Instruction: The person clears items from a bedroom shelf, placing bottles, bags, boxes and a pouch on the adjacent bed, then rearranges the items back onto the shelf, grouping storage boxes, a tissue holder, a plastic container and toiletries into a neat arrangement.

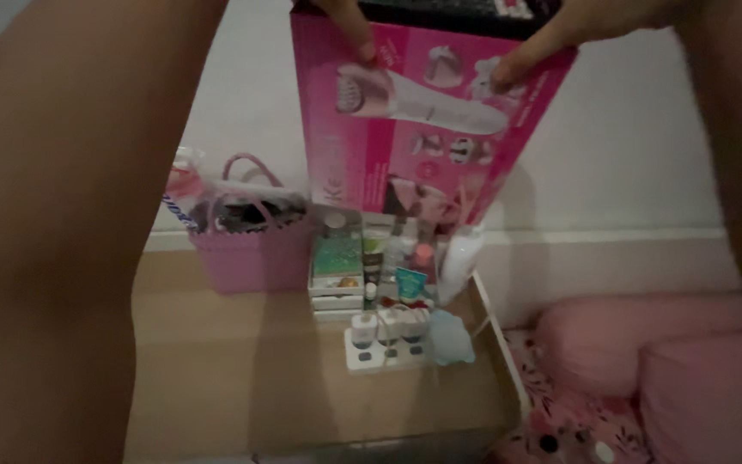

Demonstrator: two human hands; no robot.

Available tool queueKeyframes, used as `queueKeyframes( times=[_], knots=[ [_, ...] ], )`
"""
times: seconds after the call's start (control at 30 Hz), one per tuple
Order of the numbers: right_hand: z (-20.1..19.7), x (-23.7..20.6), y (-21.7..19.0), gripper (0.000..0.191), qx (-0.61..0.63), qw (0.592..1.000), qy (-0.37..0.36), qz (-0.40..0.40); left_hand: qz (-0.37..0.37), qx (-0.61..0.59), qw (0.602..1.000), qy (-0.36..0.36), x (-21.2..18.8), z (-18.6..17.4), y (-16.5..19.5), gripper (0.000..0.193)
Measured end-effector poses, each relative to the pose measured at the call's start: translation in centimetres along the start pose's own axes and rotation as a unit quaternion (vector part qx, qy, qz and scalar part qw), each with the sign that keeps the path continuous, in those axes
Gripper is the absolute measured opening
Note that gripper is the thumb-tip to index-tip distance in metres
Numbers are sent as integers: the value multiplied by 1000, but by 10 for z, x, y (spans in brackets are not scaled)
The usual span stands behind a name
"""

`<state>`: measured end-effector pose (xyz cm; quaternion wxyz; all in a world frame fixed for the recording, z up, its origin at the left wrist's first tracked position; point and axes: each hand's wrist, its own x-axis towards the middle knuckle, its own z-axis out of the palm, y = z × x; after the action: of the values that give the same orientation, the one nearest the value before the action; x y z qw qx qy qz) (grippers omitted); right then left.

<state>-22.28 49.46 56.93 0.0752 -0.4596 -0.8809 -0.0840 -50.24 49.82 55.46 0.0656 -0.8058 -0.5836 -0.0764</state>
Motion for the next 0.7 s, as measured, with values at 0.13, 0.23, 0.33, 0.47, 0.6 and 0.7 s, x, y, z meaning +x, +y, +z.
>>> queueKeyframes(
  times=[0.13, 0.23, 0.33, 0.47, 0.6, 0.7],
  knots=[
    [35, 37, -3, 72, 55, 996, -6, -69, -3, 22, 1000, 13, -2, 15, -28, 66],
    [58, 57, 2, 78, 135, 988, -49, -59, 75, 5, 995, 59, 1, 29, -42, 75],
    [73, 70, 8, 84, 127, 990, -26, -52, 42, 19, 998, 31, 3, 39, -53, 77],
    [82, 89, 5, 83, 118, 989, -77, -37, 19, -29, 999, 19, 4, 59, -66, 82],
    [97, 90, 6, 84, 165, 981, -93, -37, 28, -39, 999, 18, 12, 76, -69, 85],
    [102, 87, 9, 81, 181, 978, -93, -49, 35, -45, 998, 17, 18, 80, -67, 84]
  ],
)
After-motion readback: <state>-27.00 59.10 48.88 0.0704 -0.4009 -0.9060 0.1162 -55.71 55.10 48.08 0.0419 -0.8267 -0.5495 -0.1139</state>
